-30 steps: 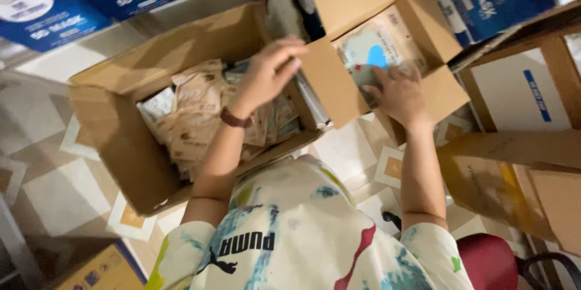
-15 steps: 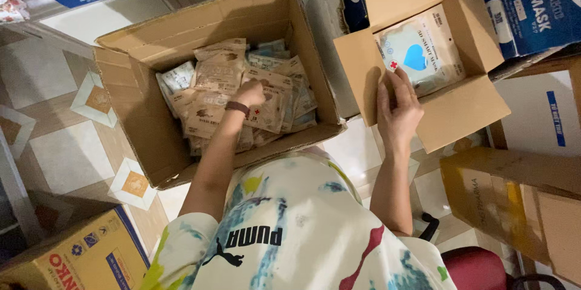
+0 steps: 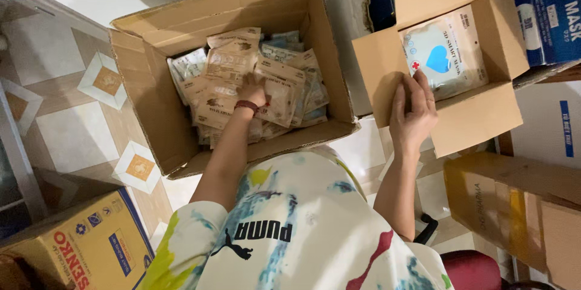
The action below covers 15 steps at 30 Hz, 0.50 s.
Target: The person sits on the floor surrounded by cardboard boxes and packs individually wrapped face masks into a smaller shipping box. They repeatedly pick up packages of masks from a larger box and place them into the smaller box, occasionally adjusting the items inside.
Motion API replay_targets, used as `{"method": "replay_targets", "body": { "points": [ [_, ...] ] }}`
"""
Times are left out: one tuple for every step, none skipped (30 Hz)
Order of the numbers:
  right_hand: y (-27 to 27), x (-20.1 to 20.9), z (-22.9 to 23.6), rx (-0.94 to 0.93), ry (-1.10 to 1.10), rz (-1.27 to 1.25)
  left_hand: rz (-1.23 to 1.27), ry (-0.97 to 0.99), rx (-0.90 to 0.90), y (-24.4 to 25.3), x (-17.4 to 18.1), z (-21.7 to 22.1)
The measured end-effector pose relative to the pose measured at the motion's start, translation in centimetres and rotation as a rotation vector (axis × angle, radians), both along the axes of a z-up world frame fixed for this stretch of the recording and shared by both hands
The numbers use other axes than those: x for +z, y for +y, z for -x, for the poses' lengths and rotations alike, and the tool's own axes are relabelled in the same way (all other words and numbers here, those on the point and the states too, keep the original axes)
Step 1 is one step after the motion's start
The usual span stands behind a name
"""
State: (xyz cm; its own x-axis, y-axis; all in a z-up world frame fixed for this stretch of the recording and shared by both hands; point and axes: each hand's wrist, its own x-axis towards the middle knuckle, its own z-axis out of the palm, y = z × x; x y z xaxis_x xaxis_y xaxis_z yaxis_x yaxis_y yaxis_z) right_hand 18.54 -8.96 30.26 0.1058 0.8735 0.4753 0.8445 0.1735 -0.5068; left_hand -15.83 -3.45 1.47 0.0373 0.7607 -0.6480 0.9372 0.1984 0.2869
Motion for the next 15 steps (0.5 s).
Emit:
{"method": "replay_targets", "body": {
  "points": [
    [0.0, 0.0, 0.0, -0.004, 0.0, 0.001, 0.008, -0.012, 0.006, -0.1, 0.6, -0.2],
    [0.1, -0.1, -0.1, -0.008, -0.001, 0.001, 0.046, -0.008, -0.018, -0.2, 1.3, -0.3],
    [0.1, -0.1, 0.0, -0.008, -0.02, -0.006, 0.08, -0.003, -0.043, -0.1, 2.0, -0.6],
    [0.2, -0.1, 0.0, -0.008, -0.039, -0.014, 0.114, 0.002, -0.067, -0.3, 2.5, -1.1],
    [0.2, 0.0, 0.1, -0.008, -0.058, -0.021, 0.128, 0.024, -0.135, -0.6, 2.8, -1.7],
    [0.2, 0.0, 0.1, -0.005, -0.053, -0.019, 0.141, 0.045, -0.202, -1.0, 2.8, -2.3],
    [0.2, 0.0, 0.2, -0.004, -0.048, -0.017, 0.154, 0.067, -0.271, -1.4, 2.6, -2.7],
    [0.1, 0.1, 0.2, -0.003, -0.042, -0.016, 0.119, 0.077, -0.323, -2.1, 2.2, -3.1],
    [0.1, 0.1, 0.2, -0.002, -0.045, -0.018, 0.082, 0.089, -0.374, -2.8, 1.5, -3.5],
    [0.1, 0.2, 0.3, -0.001, -0.047, -0.021, 0.045, 0.1, -0.425, -3.2, 0.7, -3.9],
    [0.1, 0.3, 0.3, -0.001, -0.05, -0.023, -0.006, 0.121, -0.44, -3.2, 0.0, -4.2],
    [0.1, 0.4, 0.3, -0.005, -0.073, -0.024, -0.056, 0.141, -0.455, -3.2, -0.7, -4.4],
    [0.0, 0.4, 0.3, -0.007, -0.095, -0.024, -0.106, 0.162, -0.469, -3.2, -1.3, -4.6],
    [0.0, 0.4, 0.3, -0.009, -0.118, -0.024, -0.066, 0.152, -0.452, -3.2, -1.6, -4.7],
    [0.0, 0.4, 0.4, -0.005, -0.113, -0.025, -0.026, 0.142, -0.434, -3.0, -1.7, -4.7]
  ]
}}
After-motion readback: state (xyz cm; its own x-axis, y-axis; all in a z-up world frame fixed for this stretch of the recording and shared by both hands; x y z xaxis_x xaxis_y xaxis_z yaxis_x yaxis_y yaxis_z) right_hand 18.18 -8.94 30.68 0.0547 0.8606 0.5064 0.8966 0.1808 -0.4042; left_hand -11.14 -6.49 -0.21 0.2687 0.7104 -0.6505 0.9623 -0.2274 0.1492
